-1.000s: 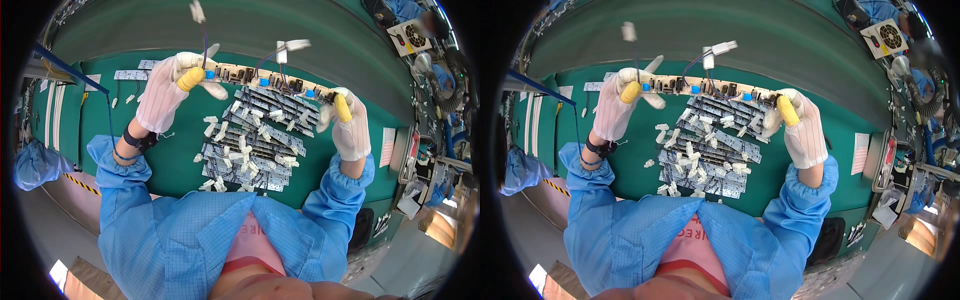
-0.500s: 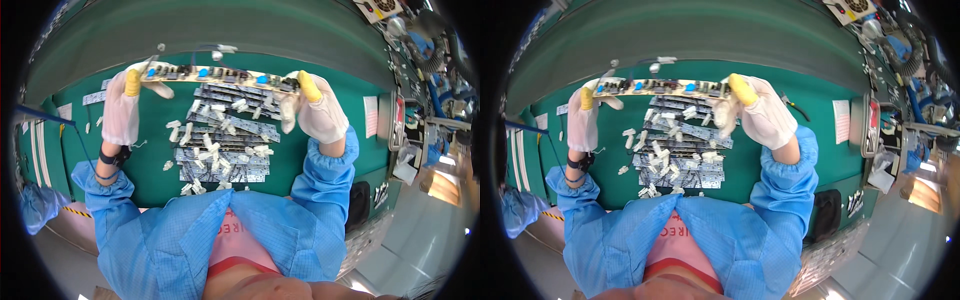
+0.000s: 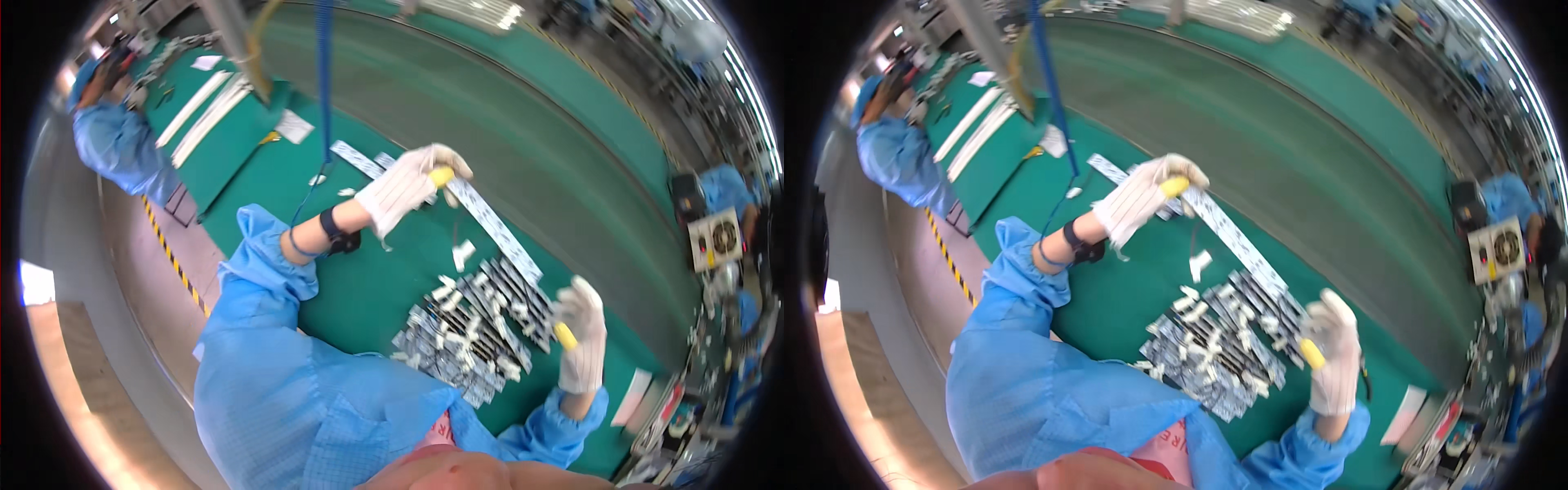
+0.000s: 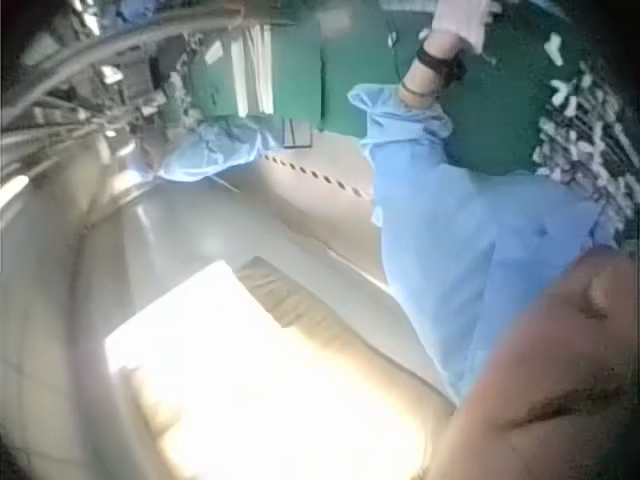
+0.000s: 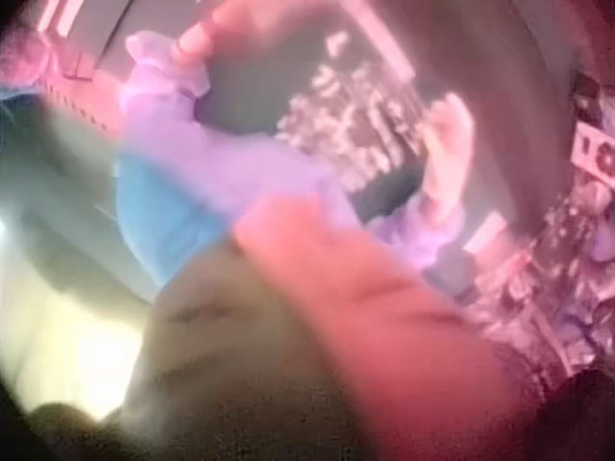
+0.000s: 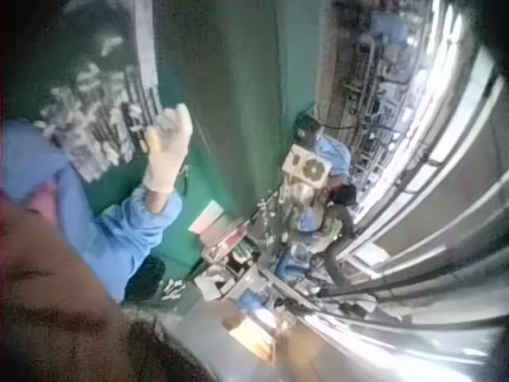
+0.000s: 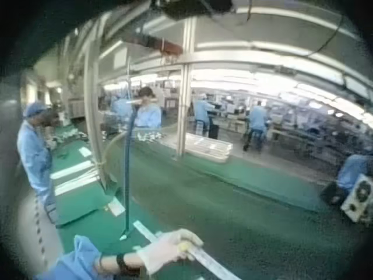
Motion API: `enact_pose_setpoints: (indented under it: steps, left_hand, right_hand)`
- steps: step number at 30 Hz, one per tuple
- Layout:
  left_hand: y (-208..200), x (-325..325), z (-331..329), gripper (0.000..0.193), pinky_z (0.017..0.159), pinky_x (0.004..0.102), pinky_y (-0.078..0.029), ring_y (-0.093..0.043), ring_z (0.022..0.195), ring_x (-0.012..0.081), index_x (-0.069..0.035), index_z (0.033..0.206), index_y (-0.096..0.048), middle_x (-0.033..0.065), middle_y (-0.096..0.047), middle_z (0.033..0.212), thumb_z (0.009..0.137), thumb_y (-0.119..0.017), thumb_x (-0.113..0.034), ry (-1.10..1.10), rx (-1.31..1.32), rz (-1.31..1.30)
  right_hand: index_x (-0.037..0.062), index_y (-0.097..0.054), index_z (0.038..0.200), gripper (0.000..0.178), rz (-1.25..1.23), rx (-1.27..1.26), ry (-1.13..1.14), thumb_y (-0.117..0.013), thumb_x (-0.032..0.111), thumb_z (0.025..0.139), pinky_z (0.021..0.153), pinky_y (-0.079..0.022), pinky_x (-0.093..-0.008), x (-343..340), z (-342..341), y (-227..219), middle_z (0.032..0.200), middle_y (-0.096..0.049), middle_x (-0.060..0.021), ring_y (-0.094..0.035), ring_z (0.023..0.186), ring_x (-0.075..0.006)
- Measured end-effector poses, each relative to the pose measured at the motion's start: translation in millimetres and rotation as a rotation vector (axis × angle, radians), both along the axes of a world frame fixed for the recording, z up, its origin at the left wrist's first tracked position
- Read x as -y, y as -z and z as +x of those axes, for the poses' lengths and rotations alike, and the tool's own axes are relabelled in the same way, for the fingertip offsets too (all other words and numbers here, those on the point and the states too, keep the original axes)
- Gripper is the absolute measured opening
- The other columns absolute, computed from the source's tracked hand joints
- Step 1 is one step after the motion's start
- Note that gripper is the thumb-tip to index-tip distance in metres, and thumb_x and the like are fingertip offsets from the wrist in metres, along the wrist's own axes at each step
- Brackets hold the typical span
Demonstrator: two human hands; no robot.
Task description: Inspecting and assembling electronic components onto circuit board strips at a manufacturing station.
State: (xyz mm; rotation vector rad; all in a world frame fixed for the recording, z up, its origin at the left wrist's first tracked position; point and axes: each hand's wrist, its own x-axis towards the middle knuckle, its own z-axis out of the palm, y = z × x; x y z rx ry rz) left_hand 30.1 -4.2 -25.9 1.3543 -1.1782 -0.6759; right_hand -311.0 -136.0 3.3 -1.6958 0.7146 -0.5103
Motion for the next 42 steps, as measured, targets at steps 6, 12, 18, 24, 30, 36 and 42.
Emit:
enact_pose_setpoints:
  steps: [6,12,18,24,30,36,42]
  left_hand:
    - [44,-11,112,0.017,0.074,0.0341,-0.051,-0.066,0.078,0.0240,-0.007,0.100,-0.065,0.0125,-0.067,0.096,0.088,-0.053,-0.010,-0.463,0.469,0.282]
    - [32,-22,91,0.023,0.082,0.0416,-0.049,-0.059,0.100,0.0279,-0.020,0.100,-0.070,0.0060,-0.066,0.100,0.079,-0.070,-0.027,-0.799,1.143,0.321]
    - [-18,-6,-19,0.065,0.090,0.0342,-0.047,-0.062,0.098,0.0183,0.001,0.135,-0.042,0.0083,-0.070,0.101,0.101,-0.029,-0.052,0.409,-0.184,0.099]
    - [-29,-1,-53,0.053,0.069,0.0237,-0.050,-0.062,0.099,0.0139,-0.001,0.131,-0.048,0.0106,-0.064,0.110,0.098,-0.047,-0.042,0.593,-0.379,0.201]
    - [-44,0,-69,0.042,0.073,0.0193,-0.049,-0.060,0.092,0.0066,-0.003,0.126,-0.055,0.0061,-0.064,0.115,0.091,-0.064,-0.025,0.407,-0.256,0.334]
    - [-31,6,-71,0.051,0.076,0.0246,-0.051,-0.062,0.088,0.0114,0.000,0.128,-0.053,0.0089,-0.065,0.110,0.082,-0.073,-0.007,0.269,0.062,0.234]
    - [-32,-1,-67,0.054,0.084,0.0271,-0.050,-0.065,0.096,0.0138,0.002,0.127,-0.051,0.0112,-0.067,0.108,0.081,-0.075,-0.011,0.289,-0.178,0.371]
  right_hand:
    - [0.0041,-0.063,0.110,0.037,-0.443,-0.257,0.144,-0.058,-0.007,0.075,0.087,-0.048,-0.0311,49,-40,50,0.109,-0.062,-0.0099,-0.059,0.102,-0.0205]
    - [0.0055,-0.060,0.093,0.023,-1.019,-0.327,-0.098,-0.063,-0.008,0.074,0.080,-0.051,-0.0376,70,-38,99,0.105,-0.059,-0.0128,-0.062,0.089,-0.0295]
    - [0.0006,-0.059,0.094,0.026,-0.283,0.202,0.323,-0.052,-0.015,0.074,0.063,-0.053,-0.0251,9,-6,12,0.106,-0.056,-0.0135,-0.062,0.078,-0.0180]
    - [0.0013,-0.060,0.097,0.026,-1.044,-0.045,0.057,-0.063,-0.009,0.073,0.093,-0.046,-0.0401,-21,4,-17,0.116,-0.054,-0.0166,-0.055,0.108,-0.0276]
    - [-0.0018,-0.051,0.124,0.041,-0.151,0.164,0.172,-0.065,0.011,0.087,0.068,-0.050,-0.0266,-11,11,-5,0.097,-0.062,-0.0113,-0.062,0.078,-0.0152]
    - [-0.0014,-0.057,0.112,0.037,-0.055,-0.071,0.202,-0.059,0.030,0.092,0.048,-0.040,-0.0191,1,0,-19,0.069,-0.059,-0.0027,-0.053,0.052,-0.0069]
    - [-0.0019,-0.053,0.121,0.059,-0.126,-0.006,0.148,-0.059,0.049,0.091,0.049,-0.039,-0.0179,3,-5,-18,0.074,-0.059,-0.0014,-0.052,0.053,-0.0065]
